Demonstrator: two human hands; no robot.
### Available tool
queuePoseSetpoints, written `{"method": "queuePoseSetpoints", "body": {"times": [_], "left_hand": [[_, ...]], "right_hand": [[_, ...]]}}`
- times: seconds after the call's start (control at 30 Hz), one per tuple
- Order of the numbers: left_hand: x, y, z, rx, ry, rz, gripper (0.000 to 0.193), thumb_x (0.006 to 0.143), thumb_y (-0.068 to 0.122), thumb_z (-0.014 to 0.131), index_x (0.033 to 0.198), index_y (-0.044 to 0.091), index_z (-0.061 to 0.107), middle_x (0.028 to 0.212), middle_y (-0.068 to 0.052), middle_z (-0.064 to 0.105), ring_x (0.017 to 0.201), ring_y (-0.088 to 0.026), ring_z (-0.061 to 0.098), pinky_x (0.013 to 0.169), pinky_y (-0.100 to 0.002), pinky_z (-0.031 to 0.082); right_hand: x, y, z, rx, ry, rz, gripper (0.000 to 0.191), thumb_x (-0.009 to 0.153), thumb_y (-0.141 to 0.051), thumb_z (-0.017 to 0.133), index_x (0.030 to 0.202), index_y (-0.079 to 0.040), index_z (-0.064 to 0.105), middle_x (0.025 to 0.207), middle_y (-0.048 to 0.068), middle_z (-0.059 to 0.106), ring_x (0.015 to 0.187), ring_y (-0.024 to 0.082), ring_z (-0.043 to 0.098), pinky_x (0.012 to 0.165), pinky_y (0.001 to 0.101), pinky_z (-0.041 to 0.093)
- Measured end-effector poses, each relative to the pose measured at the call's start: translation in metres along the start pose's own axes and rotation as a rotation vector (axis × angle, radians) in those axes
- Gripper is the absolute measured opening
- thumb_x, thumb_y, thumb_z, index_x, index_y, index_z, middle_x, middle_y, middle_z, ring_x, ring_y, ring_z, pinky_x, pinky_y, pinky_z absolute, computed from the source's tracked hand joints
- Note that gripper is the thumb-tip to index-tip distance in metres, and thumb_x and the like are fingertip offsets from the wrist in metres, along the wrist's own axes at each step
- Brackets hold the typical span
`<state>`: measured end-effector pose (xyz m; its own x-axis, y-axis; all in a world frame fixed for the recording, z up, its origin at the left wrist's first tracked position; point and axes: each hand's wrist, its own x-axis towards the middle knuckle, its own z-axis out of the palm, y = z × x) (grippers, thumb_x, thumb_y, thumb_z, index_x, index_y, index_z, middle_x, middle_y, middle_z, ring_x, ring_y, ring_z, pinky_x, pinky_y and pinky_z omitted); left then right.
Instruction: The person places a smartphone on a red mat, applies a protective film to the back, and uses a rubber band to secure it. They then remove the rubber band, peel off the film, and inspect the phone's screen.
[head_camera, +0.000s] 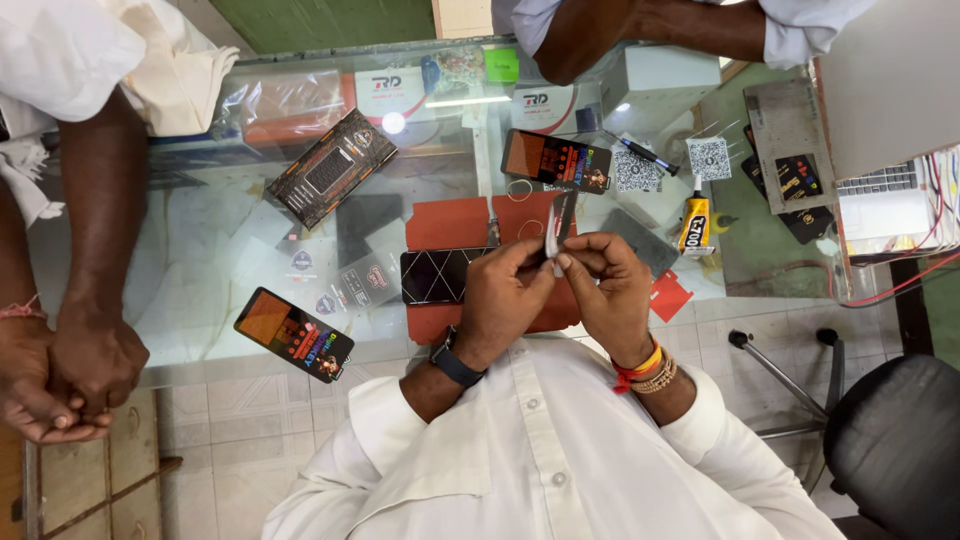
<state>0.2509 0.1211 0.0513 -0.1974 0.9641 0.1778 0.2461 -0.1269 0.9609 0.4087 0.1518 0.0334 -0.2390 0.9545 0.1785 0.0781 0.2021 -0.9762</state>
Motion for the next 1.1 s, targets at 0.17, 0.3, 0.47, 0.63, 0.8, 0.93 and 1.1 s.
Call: {"method": "queuePoseSetpoints", "body": {"times": [0.17, 0.3, 0.47, 0.63, 0.8, 0.93, 1.1], "left_hand": [[0.0, 0.004, 0.009, 0.01, -0.034, -0.072, 0.017, 0.093, 0.009, 0.071, 0.107, -0.001, 0.072, 0.091, -0.014, 0.077, 0.079, -0.019, 0.078, 0.068, -0.029, 0.062], [0.001, 0.005, 0.014, 0.085, -0.035, -0.015, 0.022, 0.091, 0.007, 0.07, 0.111, -0.002, 0.073, 0.089, -0.016, 0.074, 0.071, -0.022, 0.073, 0.061, -0.031, 0.057], [-0.002, 0.002, 0.022, 0.057, 0.04, -0.009, 0.012, 0.09, 0.008, 0.07, 0.097, -0.001, 0.072, 0.079, -0.012, 0.074, 0.068, -0.019, 0.075, 0.058, -0.028, 0.059], [-0.001, -0.003, 0.025, 0.208, 0.101, 0.018, 0.007, 0.084, 0.005, 0.071, 0.08, 0.0, 0.067, 0.069, -0.011, 0.07, 0.059, -0.02, 0.071, 0.054, -0.032, 0.055], [-0.002, -0.001, 0.024, 0.325, 0.122, 0.176, 0.014, 0.08, 0.007, 0.071, 0.075, 0.003, 0.059, 0.069, -0.011, 0.066, 0.061, -0.027, 0.067, 0.055, -0.037, 0.054], [-0.002, 0.005, 0.024, 0.393, 0.043, 0.286, 0.017, 0.083, 0.006, 0.069, 0.075, 0.003, 0.054, 0.069, -0.013, 0.059, 0.064, -0.032, 0.062, 0.058, -0.043, 0.05], [-0.004, 0.012, 0.017, 0.3, -0.066, 0.416, 0.014, 0.086, 0.009, 0.071, 0.081, 0.004, 0.058, 0.074, -0.011, 0.06, 0.07, -0.031, 0.063, 0.063, -0.042, 0.051]], "right_hand": [[-0.001, 0.0, -0.004, -0.194, 0.043, -0.023, 0.016, 0.095, 0.004, 0.073, 0.107, 0.004, 0.063, 0.099, 0.011, 0.078, 0.094, 0.011, 0.075, 0.081, 0.0241, 0.058], [0.003, 0.003, -0.008, 0.01, 0.065, 0.004, 0.02, 0.095, 0.003, 0.071, 0.112, 0.002, 0.061, 0.102, 0.008, 0.075, 0.093, 0.009, 0.073, 0.083, 0.0241, 0.059], [0.001, 0.002, -0.01, -0.2, 0.071, -0.096, 0.019, 0.092, 0.003, 0.073, 0.108, 0.001, 0.063, 0.1, 0.008, 0.076, 0.093, 0.011, 0.075, 0.083, 0.0256, 0.059], [-0.002, -0.007, -0.014, -0.367, 0.075, -0.244, 0.015, 0.087, 0.006, 0.072, 0.099, -0.001, 0.066, 0.094, 0.009, 0.073, 0.085, 0.017, 0.071, 0.077, 0.0302, 0.056], [-0.002, -0.017, -0.017, -0.547, 0.101, -0.351, 0.024, 0.08, 0.009, 0.07, 0.1, -0.006, 0.073, 0.089, 0.01, 0.068, 0.08, 0.024, 0.065, 0.071, 0.0352, 0.051], [-0.003, -0.022, -0.018, -0.648, 0.106, -0.318, 0.03, 0.078, 0.01, 0.07, 0.101, -0.008, 0.078, 0.088, 0.01, 0.067, 0.079, 0.026, 0.064, 0.071, 0.037, 0.05], [-0.006, -0.019, -0.023, -0.416, 0.018, -0.221, 0.02, 0.087, 0.006, 0.071, 0.105, -0.003, 0.072, 0.107, 0.013, 0.072, 0.094, 0.023, 0.071, 0.079, 0.0325, 0.057]]}}
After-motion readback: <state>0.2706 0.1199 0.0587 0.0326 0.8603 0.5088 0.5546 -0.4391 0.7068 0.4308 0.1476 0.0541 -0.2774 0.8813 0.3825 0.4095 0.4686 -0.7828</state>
